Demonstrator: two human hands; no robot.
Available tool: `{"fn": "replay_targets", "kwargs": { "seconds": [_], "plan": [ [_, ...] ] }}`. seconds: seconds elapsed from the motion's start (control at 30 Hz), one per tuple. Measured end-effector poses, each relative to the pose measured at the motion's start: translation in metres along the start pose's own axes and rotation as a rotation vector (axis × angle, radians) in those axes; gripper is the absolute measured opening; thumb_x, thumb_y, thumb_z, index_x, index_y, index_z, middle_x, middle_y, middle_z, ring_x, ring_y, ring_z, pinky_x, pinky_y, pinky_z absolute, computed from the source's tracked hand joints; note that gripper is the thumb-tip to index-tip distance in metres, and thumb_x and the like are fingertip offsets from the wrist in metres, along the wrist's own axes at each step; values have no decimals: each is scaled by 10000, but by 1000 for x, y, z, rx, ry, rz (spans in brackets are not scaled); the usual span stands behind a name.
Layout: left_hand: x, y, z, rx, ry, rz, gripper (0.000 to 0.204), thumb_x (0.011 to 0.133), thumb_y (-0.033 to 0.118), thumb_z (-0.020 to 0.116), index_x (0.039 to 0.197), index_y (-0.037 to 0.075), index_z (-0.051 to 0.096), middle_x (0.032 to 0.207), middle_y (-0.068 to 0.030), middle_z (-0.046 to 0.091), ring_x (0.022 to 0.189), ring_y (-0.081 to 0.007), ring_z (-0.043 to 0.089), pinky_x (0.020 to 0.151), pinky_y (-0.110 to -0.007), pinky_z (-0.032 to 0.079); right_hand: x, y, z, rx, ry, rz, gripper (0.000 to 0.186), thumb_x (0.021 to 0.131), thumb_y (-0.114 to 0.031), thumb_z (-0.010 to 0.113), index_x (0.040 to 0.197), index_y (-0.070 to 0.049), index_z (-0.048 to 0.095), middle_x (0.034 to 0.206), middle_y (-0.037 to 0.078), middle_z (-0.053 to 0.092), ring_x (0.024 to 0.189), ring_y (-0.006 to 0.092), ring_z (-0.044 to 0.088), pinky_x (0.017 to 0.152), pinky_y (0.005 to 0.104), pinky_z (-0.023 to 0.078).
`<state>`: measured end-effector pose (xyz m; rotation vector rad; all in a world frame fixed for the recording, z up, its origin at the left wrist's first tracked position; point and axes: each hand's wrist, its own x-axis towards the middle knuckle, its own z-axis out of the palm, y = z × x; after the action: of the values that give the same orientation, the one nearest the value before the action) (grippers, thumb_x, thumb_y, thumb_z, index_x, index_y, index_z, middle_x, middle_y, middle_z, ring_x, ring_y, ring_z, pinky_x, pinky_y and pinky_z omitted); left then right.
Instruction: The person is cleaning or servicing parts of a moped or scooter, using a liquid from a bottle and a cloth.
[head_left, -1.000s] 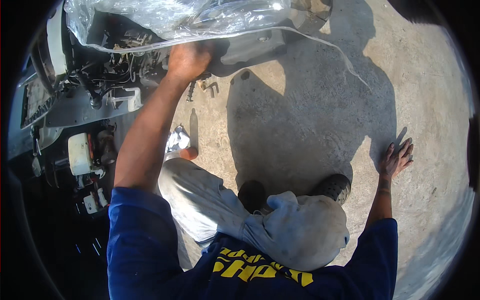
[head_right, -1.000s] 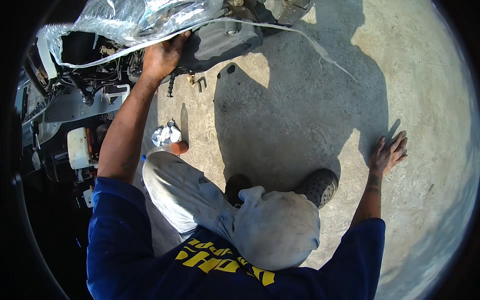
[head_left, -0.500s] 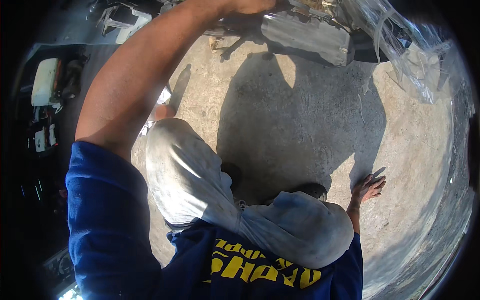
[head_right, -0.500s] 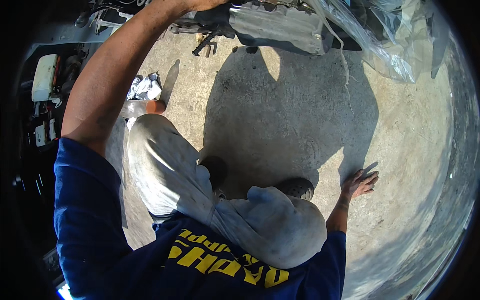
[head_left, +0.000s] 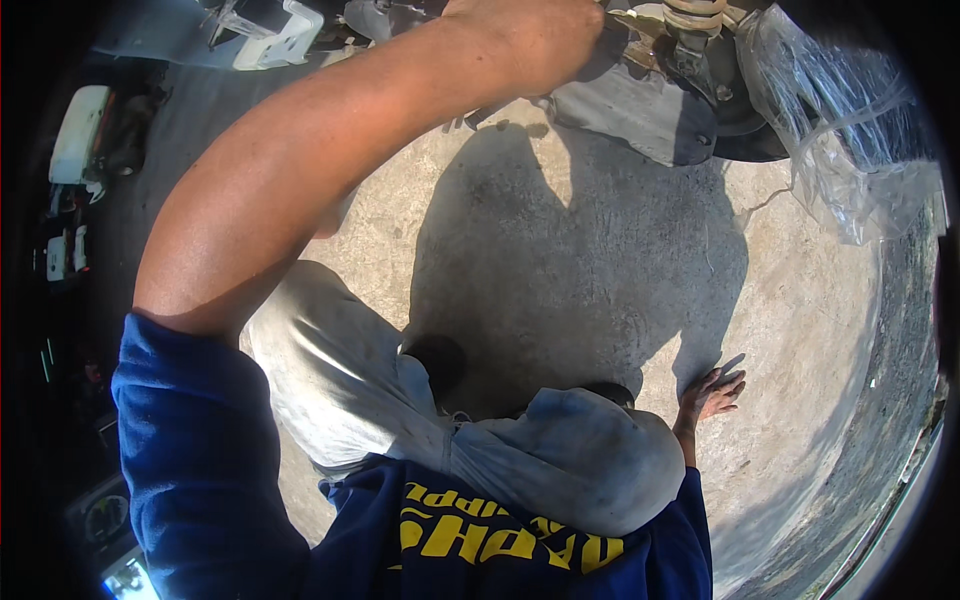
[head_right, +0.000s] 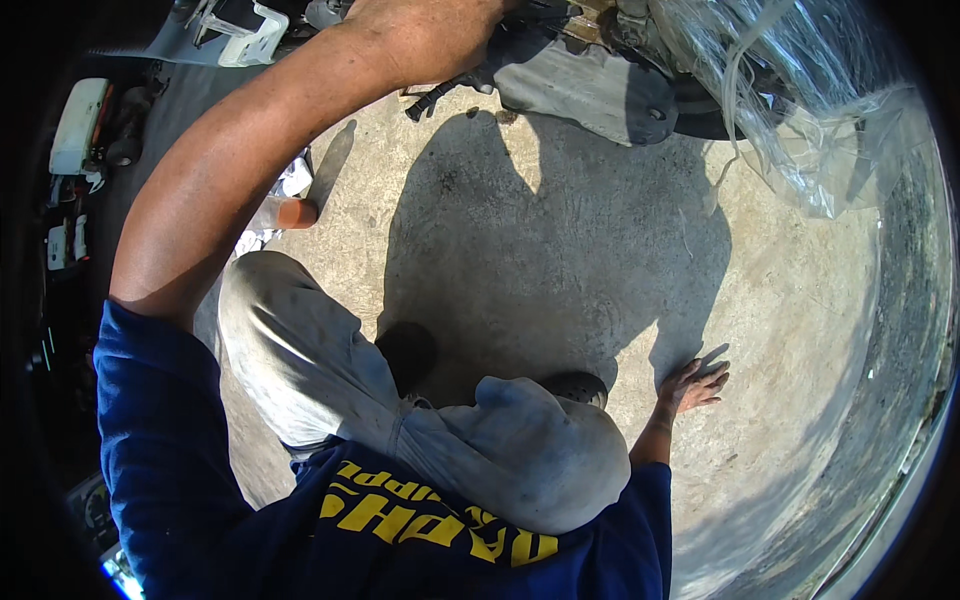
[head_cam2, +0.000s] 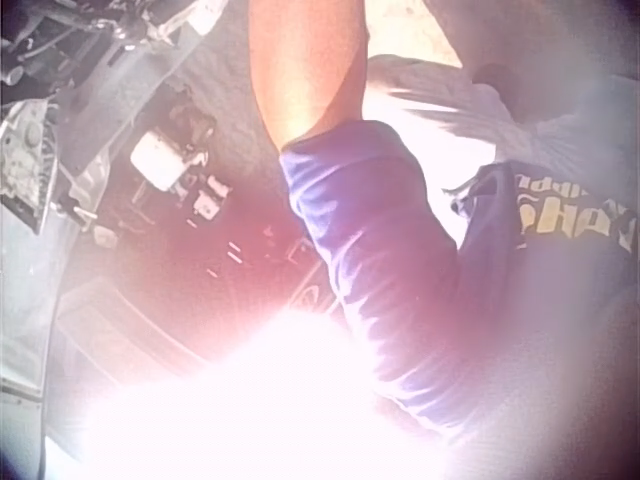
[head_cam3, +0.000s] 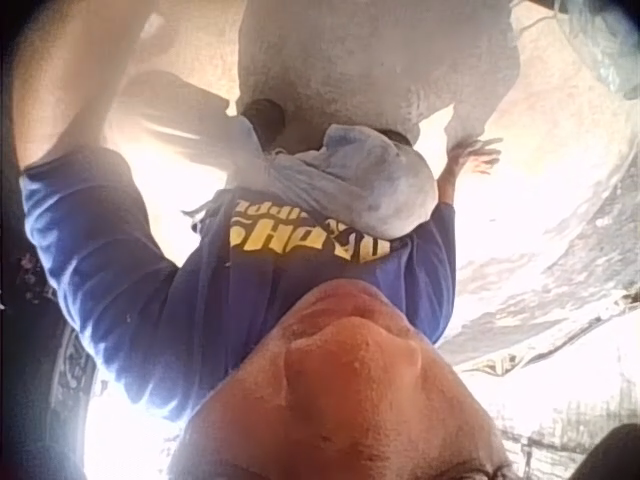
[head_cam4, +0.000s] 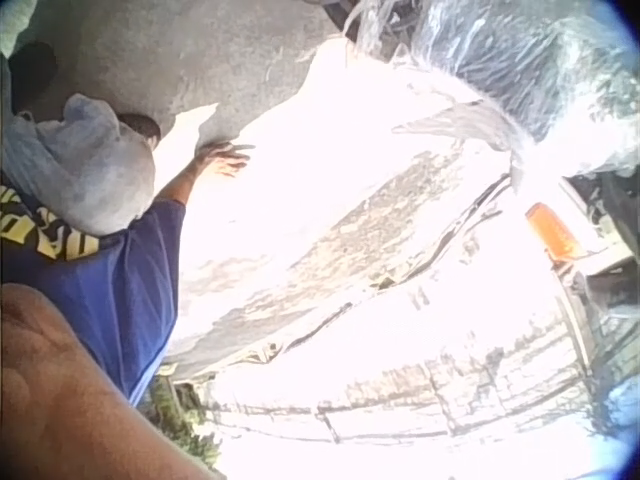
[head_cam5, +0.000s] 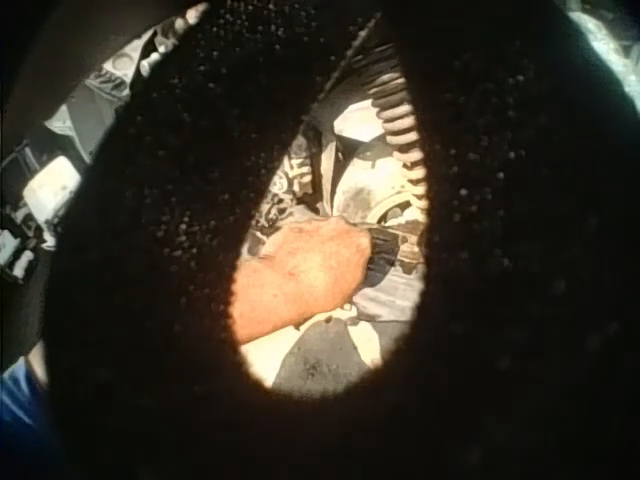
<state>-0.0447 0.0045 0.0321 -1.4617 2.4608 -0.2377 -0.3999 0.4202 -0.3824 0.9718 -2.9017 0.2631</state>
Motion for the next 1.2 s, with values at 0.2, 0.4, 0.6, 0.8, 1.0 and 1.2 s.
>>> {"fn": "replay_targets", "kwargs": {
  "seconds": [0.2, 0.4, 0.6, 0.8, 1.0, 1.2],
  "plan": [
    [-22, -3, 4, -71, 55, -49, 280, 834, 115, 559, 1051, 32, 715, 992, -223, 702, 930, -351, 702, 750, -452, 565, -2, 9, 3, -12, 14, 68, 758, 982, -626, 310, 1551, -137, 205, 1552, 167, 271, 1451, 331, 252, 1165, 619, 106],
    [36, -1, 2, -21, 149, 242, 201, 786, 101, 598, 917, 37, 736, 911, -160, 720, 930, -320, 694, 805, -425, 556, -5, 22, 7, -101, 9, 44, 692, 1012, -547, 340, 1547, -133, 194, 1538, 155, 291, 1429, 326, 289, 1144, 618, 170],
    [60, -25, 27, -153, 307, 448, 285, 733, 132, 657, 1005, 123, 743, 934, -90, 731, 950, -291, 660, 839, -379, 522, 4, 7, -2, 23, -18, 18, 776, 966, -628, 323, 1546, -126, 212, 1555, 151, 273, 1446, 339, 243, 1171, 616, 96],
    [112, -115, 160, -1318, 599, 559, 341, 892, 252, 571, 997, -42, 707, 948, -235, 697, 979, -349, 659, 905, -441, 518, -1, -11, -2, 30, 14, -23, 705, 989, -536, 382, 1520, -87, 266, 1528, 147, 318, 1413, 360, 298, 1161, 615, 146],
    [35, -46, 33, -163, 204, 234, 264, 965, 175, 563, 1171, 61, 682, 1001, -148, 725, 902, -276, 716, 850, -406, 566, -2, 12, -4, 62, 40, 26, 741, 969, -579, 350, 1524, -95, 266, 1531, 154, 321, 1418, 366, 285, 1173, 606, 109],
    [29, -6, 27, -140, 159, 127, 284, 976, 165, 525, 1209, 96, 672, 1025, -162, 716, 960, -278, 705, 905, -413, 548, 3, 4, -3, 73, 38, -4, 749, 970, -585, 349, 1530, -99, 247, 1538, 164, 307, 1422, 364, 282, 1160, 632, 104]
  ]
}}
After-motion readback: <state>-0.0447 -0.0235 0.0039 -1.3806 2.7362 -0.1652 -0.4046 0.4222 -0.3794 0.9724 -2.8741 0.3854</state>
